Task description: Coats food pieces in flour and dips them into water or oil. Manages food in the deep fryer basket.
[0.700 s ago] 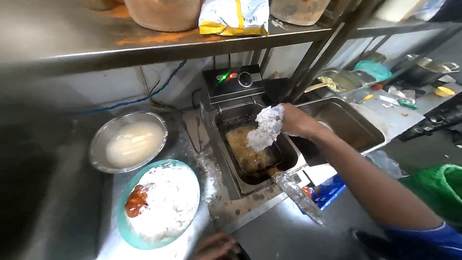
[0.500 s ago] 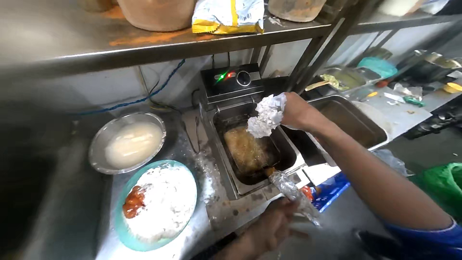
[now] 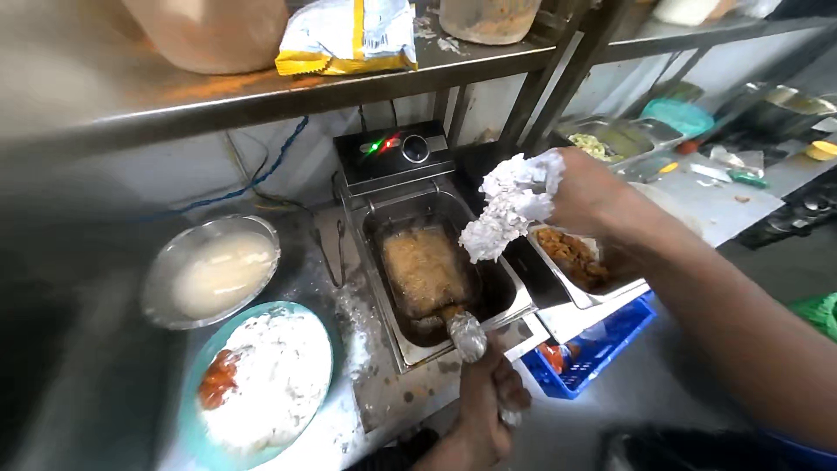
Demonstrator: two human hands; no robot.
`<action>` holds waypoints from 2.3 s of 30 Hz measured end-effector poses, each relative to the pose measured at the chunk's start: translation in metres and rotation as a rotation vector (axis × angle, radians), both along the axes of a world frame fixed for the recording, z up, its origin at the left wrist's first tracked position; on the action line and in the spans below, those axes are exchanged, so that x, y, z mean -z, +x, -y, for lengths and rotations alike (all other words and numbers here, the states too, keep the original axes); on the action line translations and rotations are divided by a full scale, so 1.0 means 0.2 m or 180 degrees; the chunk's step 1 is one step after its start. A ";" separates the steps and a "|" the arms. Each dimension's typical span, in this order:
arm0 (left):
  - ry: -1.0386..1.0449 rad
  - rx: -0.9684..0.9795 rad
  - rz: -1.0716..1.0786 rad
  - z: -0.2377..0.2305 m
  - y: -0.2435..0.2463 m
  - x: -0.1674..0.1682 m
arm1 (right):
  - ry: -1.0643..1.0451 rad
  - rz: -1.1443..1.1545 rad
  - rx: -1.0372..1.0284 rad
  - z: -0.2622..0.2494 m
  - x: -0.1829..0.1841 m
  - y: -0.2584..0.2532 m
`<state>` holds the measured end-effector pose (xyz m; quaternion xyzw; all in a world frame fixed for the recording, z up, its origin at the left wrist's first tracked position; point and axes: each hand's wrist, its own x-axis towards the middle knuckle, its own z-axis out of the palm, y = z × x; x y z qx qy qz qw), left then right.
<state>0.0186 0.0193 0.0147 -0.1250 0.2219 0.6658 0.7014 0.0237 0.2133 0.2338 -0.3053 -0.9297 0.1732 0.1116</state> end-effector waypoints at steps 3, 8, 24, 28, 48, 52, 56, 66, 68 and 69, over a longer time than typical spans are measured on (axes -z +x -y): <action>-0.0008 0.0010 -0.0217 0.05 0.04 -0.01 | 0.0015 -0.0008 0.0025 -0.03 0.00 0.03; 0.0044 0.0074 -0.0397 0.09 0.08 -0.02 | 0.0184 -0.0192 -0.0097 -0.04 -0.04 0.07; -0.0050 0.0191 -0.0591 0.14 0.11 0.01 | -0.0048 -0.0217 -0.1029 -0.03 0.24 0.06; -0.0086 0.0249 -0.0603 0.14 0.10 0.01 | -0.0175 0.0162 -0.1285 -0.03 0.36 0.04; -0.0136 0.0186 -0.0434 0.11 0.08 0.00 | -0.0248 0.2290 -0.0760 -0.10 0.80 -0.41; -0.0187 0.0147 -0.0299 0.09 0.05 -0.01 | -0.0210 0.1958 -0.0554 -0.11 0.71 -0.44; -0.0435 0.0124 -0.0197 0.02 0.02 -0.02 | -0.0077 0.1280 -0.0612 -0.22 0.65 -0.36; -0.0687 0.0100 -0.0159 -0.01 -0.02 -0.09 | -0.0114 0.0288 -0.0493 -0.12 0.45 0.20; -0.0676 0.0023 -0.0170 -0.03 -0.03 -0.07 | -0.0088 0.0100 -0.0292 -0.10 0.45 0.35; -0.0688 -0.0034 -0.0180 -0.04 -0.02 -0.07 | -0.0120 0.0103 -0.0155 -0.09 0.45 0.41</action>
